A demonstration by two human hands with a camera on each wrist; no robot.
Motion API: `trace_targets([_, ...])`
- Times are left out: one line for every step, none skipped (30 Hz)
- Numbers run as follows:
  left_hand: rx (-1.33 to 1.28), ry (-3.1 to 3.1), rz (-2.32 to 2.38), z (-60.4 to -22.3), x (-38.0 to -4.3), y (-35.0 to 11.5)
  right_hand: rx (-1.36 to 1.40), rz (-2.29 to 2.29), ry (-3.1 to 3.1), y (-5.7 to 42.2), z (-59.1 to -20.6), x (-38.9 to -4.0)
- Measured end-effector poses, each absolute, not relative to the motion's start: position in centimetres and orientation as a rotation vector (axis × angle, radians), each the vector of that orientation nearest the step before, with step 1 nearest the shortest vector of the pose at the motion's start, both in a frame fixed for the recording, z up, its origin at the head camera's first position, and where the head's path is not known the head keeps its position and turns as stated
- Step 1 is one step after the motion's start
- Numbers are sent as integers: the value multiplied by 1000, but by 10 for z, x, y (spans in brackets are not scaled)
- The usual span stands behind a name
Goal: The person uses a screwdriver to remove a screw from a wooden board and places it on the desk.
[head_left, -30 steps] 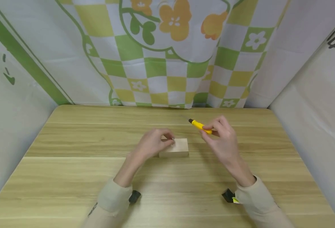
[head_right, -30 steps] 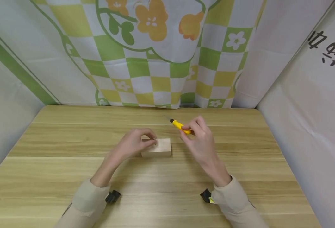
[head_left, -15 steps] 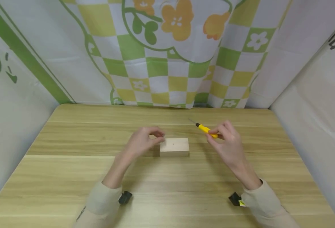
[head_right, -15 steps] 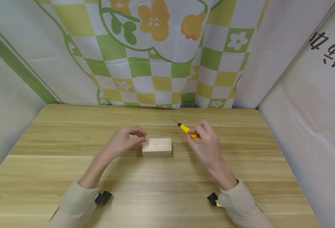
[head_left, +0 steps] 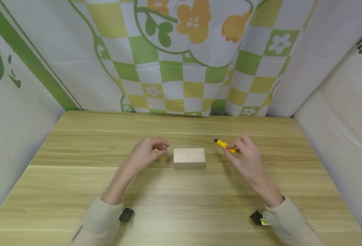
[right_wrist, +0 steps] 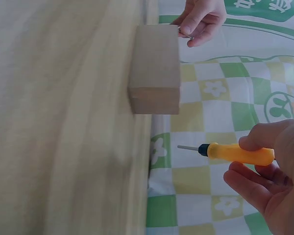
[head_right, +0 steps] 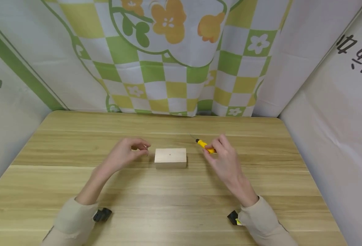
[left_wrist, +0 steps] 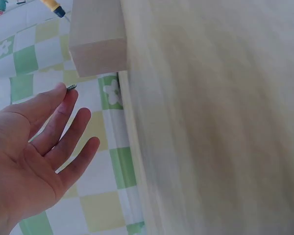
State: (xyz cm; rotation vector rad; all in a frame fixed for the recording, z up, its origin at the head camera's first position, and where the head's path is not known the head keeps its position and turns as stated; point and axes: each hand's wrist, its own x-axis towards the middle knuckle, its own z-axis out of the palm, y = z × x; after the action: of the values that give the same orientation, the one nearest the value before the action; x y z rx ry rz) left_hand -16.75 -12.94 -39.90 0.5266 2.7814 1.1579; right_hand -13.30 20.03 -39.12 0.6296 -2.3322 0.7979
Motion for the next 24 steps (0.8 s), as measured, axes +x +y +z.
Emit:
trace_targets([523,2778,1149,-399,-168,-130,632,792,-2337,201,-393,-133])
trace_targets([519,2776,1135,-400,-167,-131,634,784,-2343,202,-395,-132])
trace_targets([513,2773,1122,-400,-167,-132,636,777,-2346,203,-396,-132])
trace_targets([508,2772,1108,-401,-168,-133,636,769,-2349,204,-398,-132])
trace_targets([507,2771,1096,-402,-168,-133,639,761,-2348,205,-400,-133])
trace_targets([498,2767,1087,-402,-168,-133,642,753,-2346,206,-401,-133])
trace_targets([495,2764,1078,-402,-168,-134,647,746,-2345,207,-402,-133])
trace_targets([498,2764,1063,-403,-168,-134,655,740,-2341,208,-404,-133])
trace_targets([508,2759,1053,-403,-168,-135,665,732,-2336,209,-406,-133])
trace_targets([509,2752,1042,-404,-169,-135,673,721,-2334,210,-407,-133])
trace_targets([511,2744,1027,-404,-169,-135,679,716,-2334,211,-409,-133])
trace_targets([519,2737,1008,-405,-169,-136,681,706,-2338,212,-411,-133])
trace_targets([520,2730,989,-406,-170,-136,682,699,-2342,213,-412,-132])
trace_targets([522,2720,969,-407,-170,-136,682,692,-2345,214,-414,-132])
trace_targets([518,2710,953,-407,-170,-136,680,685,-2350,214,-415,-132])
trace_targets([520,2705,934,-408,-171,-135,674,680,-2357,215,-415,-131])
trace_targets([515,2700,918,-408,-171,-135,669,680,-2362,215,-416,-131])
trace_targets([514,2696,904,-408,-171,-134,665,678,-2367,216,-417,-131])
trace_targets([508,2692,896,-407,-171,-133,662,678,-2371,216,-417,-130])
trace_targets([521,2687,889,-407,-172,-132,658,678,-2375,216,-418,-130])
trace_targets([530,2686,880,-407,-172,-131,655,677,-2379,217,-418,-130])
trace_targets([544,2684,868,-407,-173,-130,651,677,-2381,217,-419,-130])
trace_targets([552,2683,857,-407,-174,-129,649,678,-2383,217,-419,-130])
trace_targets([570,2688,837,-408,-175,-127,652,681,-2385,217,-419,-129])
